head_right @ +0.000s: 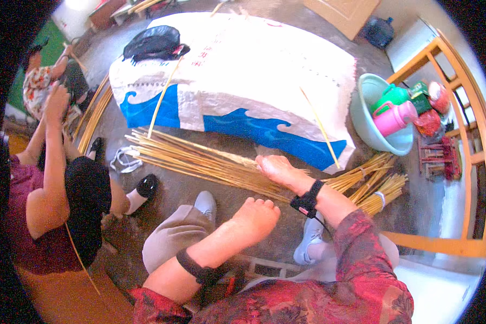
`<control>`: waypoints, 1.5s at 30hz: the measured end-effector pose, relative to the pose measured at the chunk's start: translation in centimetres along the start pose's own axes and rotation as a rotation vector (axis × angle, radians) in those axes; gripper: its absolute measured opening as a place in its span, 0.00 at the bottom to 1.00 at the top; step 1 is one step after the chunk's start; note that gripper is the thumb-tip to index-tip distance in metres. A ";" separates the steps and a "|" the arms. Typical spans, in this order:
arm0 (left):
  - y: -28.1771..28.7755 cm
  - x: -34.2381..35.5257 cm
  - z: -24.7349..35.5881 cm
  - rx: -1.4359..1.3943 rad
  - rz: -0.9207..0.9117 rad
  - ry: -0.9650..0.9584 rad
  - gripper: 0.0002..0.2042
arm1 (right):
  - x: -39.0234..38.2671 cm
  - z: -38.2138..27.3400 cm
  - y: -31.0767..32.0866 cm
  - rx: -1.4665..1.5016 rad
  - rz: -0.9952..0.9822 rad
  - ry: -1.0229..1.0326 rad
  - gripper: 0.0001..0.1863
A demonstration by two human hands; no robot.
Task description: The person weaves long plant stalks by hand, crossing and interlinking them to form a structure.
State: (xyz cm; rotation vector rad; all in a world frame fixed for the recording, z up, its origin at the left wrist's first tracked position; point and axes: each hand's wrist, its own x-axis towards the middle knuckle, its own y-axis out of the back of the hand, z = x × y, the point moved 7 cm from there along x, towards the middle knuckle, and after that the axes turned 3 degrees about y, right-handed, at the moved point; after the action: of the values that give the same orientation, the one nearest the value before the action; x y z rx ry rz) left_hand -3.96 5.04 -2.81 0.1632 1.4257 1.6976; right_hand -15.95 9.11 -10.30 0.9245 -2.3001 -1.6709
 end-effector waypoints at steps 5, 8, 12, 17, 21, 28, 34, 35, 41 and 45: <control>1.0 0.1 -0.8 -0.060 0.000 -0.003 0.14 | -7.6 -1.6 6.6 0.039 -0.060 0.023 0.11; 1.8 0.8 0.7 -0.102 0.018 -0.086 0.14 | -15.4 -1.0 11.5 0.094 -0.032 -0.020 0.11; 3.6 0.7 3.0 -0.207 0.123 -0.211 0.13 | -24.8 0.2 14.0 0.266 -0.106 -0.213 0.13; 4.7 1.1 4.3 -0.599 0.151 -0.379 0.14 | -33.8 0.6 14.3 0.659 0.001 -0.595 0.14; 4.7 2.2 5.5 -1.148 -0.046 -0.332 0.17 | -37.5 0.7 12.3 0.918 0.153 -0.551 0.15; 9.5 2.1 5.9 -1.656 0.093 -0.578 0.18 | -31.7 -2.6 8.4 1.374 0.208 -0.325 0.15; 12.4 1.4 0.9 -1.760 0.355 -0.427 0.10 | -24.3 -4.8 7.9 1.331 0.075 -0.162 0.17; 12.6 1.4 0.3 -1.679 0.396 -0.360 0.10 | -23.4 -4.9 8.1 1.189 0.050 -0.076 0.18; 12.4 2.4 -1.3 -1.776 0.416 -0.303 0.06 | -17.8 -3.0 13.8 1.186 0.301 -0.117 0.19; 12.2 2.7 -2.2 -1.747 0.459 -0.193 0.06 | -14.5 -3.1 14.0 1.264 0.264 -0.158 0.17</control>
State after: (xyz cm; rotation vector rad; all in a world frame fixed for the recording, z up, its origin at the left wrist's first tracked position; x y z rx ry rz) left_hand -13.33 5.94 5.63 -0.3407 -0.5922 2.5794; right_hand -8.44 17.36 6.76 0.5227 -3.3190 -0.0188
